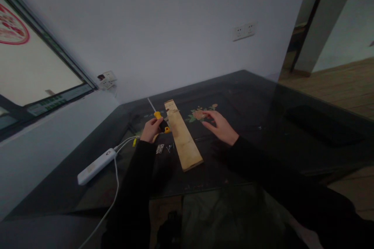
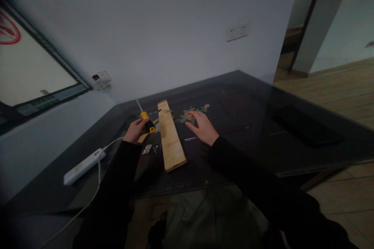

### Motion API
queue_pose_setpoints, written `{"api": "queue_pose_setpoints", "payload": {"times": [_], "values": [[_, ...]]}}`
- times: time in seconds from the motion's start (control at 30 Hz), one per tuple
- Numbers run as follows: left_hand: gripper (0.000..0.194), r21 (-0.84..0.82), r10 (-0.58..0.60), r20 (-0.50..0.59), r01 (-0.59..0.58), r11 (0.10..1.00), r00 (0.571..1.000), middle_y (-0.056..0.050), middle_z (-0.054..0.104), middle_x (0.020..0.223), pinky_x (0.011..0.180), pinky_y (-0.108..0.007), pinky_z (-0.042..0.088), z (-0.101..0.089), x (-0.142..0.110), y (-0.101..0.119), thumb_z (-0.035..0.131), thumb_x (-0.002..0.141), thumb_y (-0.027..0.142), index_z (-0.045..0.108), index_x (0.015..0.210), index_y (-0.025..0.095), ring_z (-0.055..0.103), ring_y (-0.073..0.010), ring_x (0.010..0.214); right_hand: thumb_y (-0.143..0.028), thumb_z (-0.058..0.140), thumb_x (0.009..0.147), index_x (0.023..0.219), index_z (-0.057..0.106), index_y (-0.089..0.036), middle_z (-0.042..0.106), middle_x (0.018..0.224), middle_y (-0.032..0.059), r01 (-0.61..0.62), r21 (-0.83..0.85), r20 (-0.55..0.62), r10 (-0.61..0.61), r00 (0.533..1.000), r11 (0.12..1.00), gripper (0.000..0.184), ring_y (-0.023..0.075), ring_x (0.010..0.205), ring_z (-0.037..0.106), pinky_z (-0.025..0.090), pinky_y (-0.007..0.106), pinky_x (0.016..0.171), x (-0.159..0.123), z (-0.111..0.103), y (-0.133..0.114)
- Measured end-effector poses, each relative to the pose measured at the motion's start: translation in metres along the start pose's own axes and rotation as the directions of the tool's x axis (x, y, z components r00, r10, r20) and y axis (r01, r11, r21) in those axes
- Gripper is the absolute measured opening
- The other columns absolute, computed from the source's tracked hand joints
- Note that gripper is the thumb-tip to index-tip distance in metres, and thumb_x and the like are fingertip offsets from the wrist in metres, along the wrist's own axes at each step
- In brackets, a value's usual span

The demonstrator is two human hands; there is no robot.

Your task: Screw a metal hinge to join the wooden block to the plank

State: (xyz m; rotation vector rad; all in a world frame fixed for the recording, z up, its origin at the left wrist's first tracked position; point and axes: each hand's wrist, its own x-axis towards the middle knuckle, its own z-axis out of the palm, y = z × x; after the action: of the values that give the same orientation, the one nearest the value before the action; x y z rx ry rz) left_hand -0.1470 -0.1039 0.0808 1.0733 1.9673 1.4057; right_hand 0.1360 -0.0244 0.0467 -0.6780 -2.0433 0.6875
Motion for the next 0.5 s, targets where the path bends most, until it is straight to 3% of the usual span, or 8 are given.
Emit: {"api": "queue_pose_setpoints", "payload": {"times": [0.03,0.1,0.23,0.33,0.5], "values": [[0.042,0.178,-0.051,-0.004,0.051,0.983,0.999,-0.008,0.070,0.081,0.065,-0.027,0.053,-0.004,0.012,-0.005,0.062,0.077,0.050,0.065,0.089,0.011,0.068,-0.0204,0.077,-0.032,0.054,0.085,0.120,0.057,-0.018,0.061,0.108,0.0114,-0.054,-0.029,0.013,0.055,0.998,0.998,0.038,0.0219,0.098,0.058,0.048,0.039,0.085,-0.002,-0.005,0.014],[0.036,0.308,-0.098,-0.013,0.097,0.947,0.995,-0.010,0.071,0.076,0.066,-0.028,0.052,-0.007,0.032,-0.015,0.066,0.074,0.046,0.068,0.081,0.011,0.068,-0.0255,0.083,-0.029,0.055,0.083,0.110,0.062,-0.017,0.062,0.097,0.0090,-0.129,-0.087,0.046,0.133,0.990,0.988,0.030,0.0198,0.089,0.058,0.049,0.035,0.078,-0.007,-0.014,0.037],[0.038,0.780,-0.132,-0.016,0.095,0.618,0.991,-0.016,0.073,0.089,0.075,-0.029,0.050,0.000,0.054,-0.029,0.061,0.077,0.047,0.072,0.080,0.012,0.067,-0.0317,0.099,-0.024,0.055,0.082,0.103,0.064,-0.016,0.061,0.093,0.0075,-0.154,-0.138,0.105,0.169,0.980,0.978,0.025,0.0169,0.082,0.058,0.047,0.029,0.071,-0.015,-0.023,0.055],[0.044,0.897,-0.122,-0.003,0.056,0.438,0.993,-0.022,0.070,0.105,0.078,-0.031,0.050,0.007,0.061,-0.035,0.057,0.079,0.048,0.073,0.093,0.009,0.065,-0.0344,0.106,-0.023,0.054,0.082,0.101,0.065,-0.015,0.061,0.092,0.0072,-0.147,-0.160,0.130,0.169,0.977,0.976,0.023,0.0160,0.080,0.057,0.046,0.028,0.071,-0.016,-0.025,0.055],[0.052,0.936,-0.080,-0.041,0.066,0.347,0.996,-0.025,0.068,0.111,0.079,-0.035,0.051,0.015,0.068,-0.040,0.060,0.076,0.047,0.069,0.108,0.007,0.065,-0.0362,0.105,-0.022,0.054,0.082,0.099,0.067,-0.015,0.063,0.088,0.0061,-0.137,-0.191,0.158,0.168,0.973,0.972,0.022,0.0151,0.078,0.057,0.044,0.029,0.073,-0.016,-0.024,0.055]]}}
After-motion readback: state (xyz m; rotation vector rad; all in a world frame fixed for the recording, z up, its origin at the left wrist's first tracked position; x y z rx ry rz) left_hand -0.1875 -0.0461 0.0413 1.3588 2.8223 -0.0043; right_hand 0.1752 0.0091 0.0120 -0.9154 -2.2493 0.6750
